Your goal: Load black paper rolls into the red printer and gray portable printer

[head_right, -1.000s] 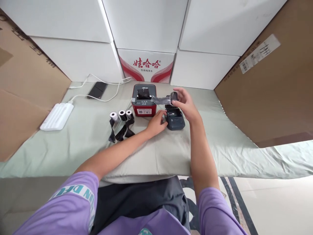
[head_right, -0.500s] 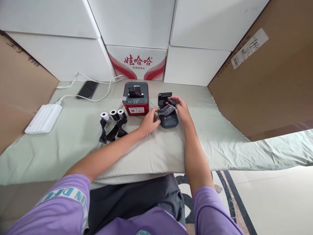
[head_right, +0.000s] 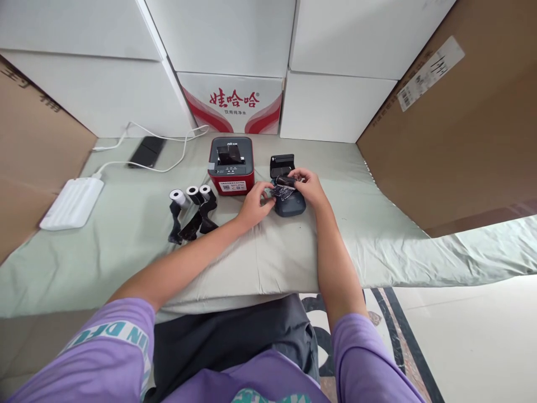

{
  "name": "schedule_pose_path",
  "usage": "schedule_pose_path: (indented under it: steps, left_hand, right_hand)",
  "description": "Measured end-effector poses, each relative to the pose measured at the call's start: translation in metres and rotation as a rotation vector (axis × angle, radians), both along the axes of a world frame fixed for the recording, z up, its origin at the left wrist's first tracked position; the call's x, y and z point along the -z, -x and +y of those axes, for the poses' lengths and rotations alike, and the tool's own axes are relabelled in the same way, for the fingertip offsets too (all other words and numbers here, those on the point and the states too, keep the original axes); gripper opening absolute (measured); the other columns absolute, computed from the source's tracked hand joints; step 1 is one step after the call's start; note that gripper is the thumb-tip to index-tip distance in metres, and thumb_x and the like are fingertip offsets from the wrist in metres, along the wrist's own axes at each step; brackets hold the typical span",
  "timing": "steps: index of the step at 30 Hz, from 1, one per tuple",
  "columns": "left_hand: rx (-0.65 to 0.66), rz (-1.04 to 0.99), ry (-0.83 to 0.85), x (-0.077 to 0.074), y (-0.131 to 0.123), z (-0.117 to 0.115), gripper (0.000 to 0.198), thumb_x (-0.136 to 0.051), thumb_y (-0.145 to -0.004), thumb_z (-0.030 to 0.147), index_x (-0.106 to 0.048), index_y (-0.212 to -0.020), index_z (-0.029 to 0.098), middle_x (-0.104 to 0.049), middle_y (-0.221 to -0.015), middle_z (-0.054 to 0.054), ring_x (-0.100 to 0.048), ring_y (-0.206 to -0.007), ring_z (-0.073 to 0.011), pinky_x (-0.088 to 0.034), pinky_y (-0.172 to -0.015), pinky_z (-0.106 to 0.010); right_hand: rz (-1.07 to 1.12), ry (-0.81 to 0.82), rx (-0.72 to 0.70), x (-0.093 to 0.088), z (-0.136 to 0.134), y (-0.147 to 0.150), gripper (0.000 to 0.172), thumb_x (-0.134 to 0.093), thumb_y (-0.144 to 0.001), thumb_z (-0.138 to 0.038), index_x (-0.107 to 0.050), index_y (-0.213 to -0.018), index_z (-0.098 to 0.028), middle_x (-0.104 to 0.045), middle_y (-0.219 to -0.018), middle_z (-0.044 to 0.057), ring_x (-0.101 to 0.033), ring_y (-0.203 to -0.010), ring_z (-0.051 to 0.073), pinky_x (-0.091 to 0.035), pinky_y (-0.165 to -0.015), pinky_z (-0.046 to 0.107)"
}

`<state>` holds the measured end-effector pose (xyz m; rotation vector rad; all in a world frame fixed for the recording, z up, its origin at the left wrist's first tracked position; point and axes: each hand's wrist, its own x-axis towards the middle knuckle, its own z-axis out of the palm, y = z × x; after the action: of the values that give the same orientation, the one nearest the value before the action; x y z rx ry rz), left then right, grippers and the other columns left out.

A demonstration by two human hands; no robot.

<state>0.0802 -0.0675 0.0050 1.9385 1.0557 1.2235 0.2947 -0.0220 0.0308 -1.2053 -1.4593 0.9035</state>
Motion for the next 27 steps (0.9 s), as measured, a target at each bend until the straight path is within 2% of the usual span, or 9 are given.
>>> schedule_pose_path:
  steps: [4, 6, 10, 13, 17, 22, 27]
  left_hand:
    - [-0.005, 0.014, -0.037, -0.001, 0.0, -0.001, 0.031, -0.062, -0.086, 0.014, -0.061, -0.116, 0.021, -0.063, -0.116, -0.007, -0.06, -0.083, -0.015, -0.055, -0.082, -0.032]
    - [-0.005, 0.032, -0.042, -0.001, 0.0, -0.001, 0.035, -0.062, -0.086, 0.015, -0.061, -0.121, 0.021, -0.064, -0.122, -0.009, -0.063, -0.09, -0.0173, -0.056, -0.088, -0.035]
    - [0.033, 0.07, -0.081, 0.001, 0.001, 0.001, 0.049, -0.06, -0.087, 0.015, -0.056, -0.135, 0.021, -0.063, -0.14, -0.012, -0.061, -0.124, -0.0259, -0.052, -0.106, -0.043]
    - [0.093, 0.124, -0.091, 0.002, 0.001, 0.004, 0.056, -0.057, -0.088, 0.015, -0.052, -0.144, 0.021, -0.057, -0.153, -0.013, -0.053, -0.138, -0.0283, -0.046, -0.116, -0.048]
    - [0.127, 0.214, -0.064, 0.001, 0.001, 0.006, 0.051, -0.053, -0.089, 0.015, -0.057, -0.139, 0.022, -0.05, -0.162, -0.01, -0.053, -0.138, -0.0298, -0.04, -0.12, -0.053]
    - [0.138, 0.262, -0.06, -0.003, 0.0, 0.008, 0.043, -0.052, -0.088, 0.015, -0.062, -0.129, 0.021, -0.051, -0.16, -0.01, -0.049, -0.142, -0.03, -0.039, -0.121, -0.05]
    - [0.138, 0.252, -0.066, -0.003, -0.001, 0.009, 0.04, -0.053, -0.086, 0.014, -0.062, -0.124, 0.021, -0.052, -0.158, -0.011, -0.05, -0.143, -0.0303, -0.038, -0.121, -0.051]
  right_hand:
    - [0.005, -0.014, 0.011, 0.005, 0.002, -0.005, 0.015, -0.075, -0.058, -0.022, -0.078, -0.072, -0.025, -0.063, -0.093, 0.003, -0.057, -0.094, 0.019, -0.045, -0.092, 0.036]
    - [0.032, 0.014, 0.0, 0.008, 0.004, -0.006, 0.014, -0.08, -0.057, -0.024, -0.08, -0.071, -0.026, -0.062, -0.094, 0.003, -0.058, -0.097, 0.02, -0.045, -0.096, 0.037]
    - [0.107, 0.103, -0.004, 0.01, 0.006, -0.007, 0.015, -0.085, -0.054, -0.029, -0.079, -0.067, -0.025, -0.061, -0.087, 0.001, -0.056, -0.084, 0.016, -0.047, -0.088, 0.036]
    - [0.119, 0.175, -0.066, 0.007, 0.006, -0.007, 0.019, -0.087, -0.054, -0.032, -0.081, -0.07, -0.023, -0.064, -0.083, 0.002, -0.058, -0.081, 0.016, -0.048, -0.083, 0.035]
    - [0.112, 0.234, -0.139, 0.0, 0.004, -0.009, 0.027, -0.089, -0.056, -0.032, -0.085, -0.081, -0.024, -0.07, -0.09, 0.004, -0.063, -0.086, 0.018, -0.05, -0.085, 0.034]
    - [0.12, 0.321, -0.212, -0.007, 0.001, -0.017, 0.031, -0.084, -0.062, -0.028, -0.085, -0.093, -0.025, -0.076, -0.104, 0.005, -0.065, -0.097, 0.021, -0.05, -0.09, 0.034]
    - [0.143, 0.317, -0.252, -0.009, -0.002, -0.025, 0.035, -0.08, -0.065, -0.027, -0.081, -0.1, -0.024, -0.074, -0.092, 0.001, -0.062, -0.087, 0.017, -0.048, -0.081, 0.031]
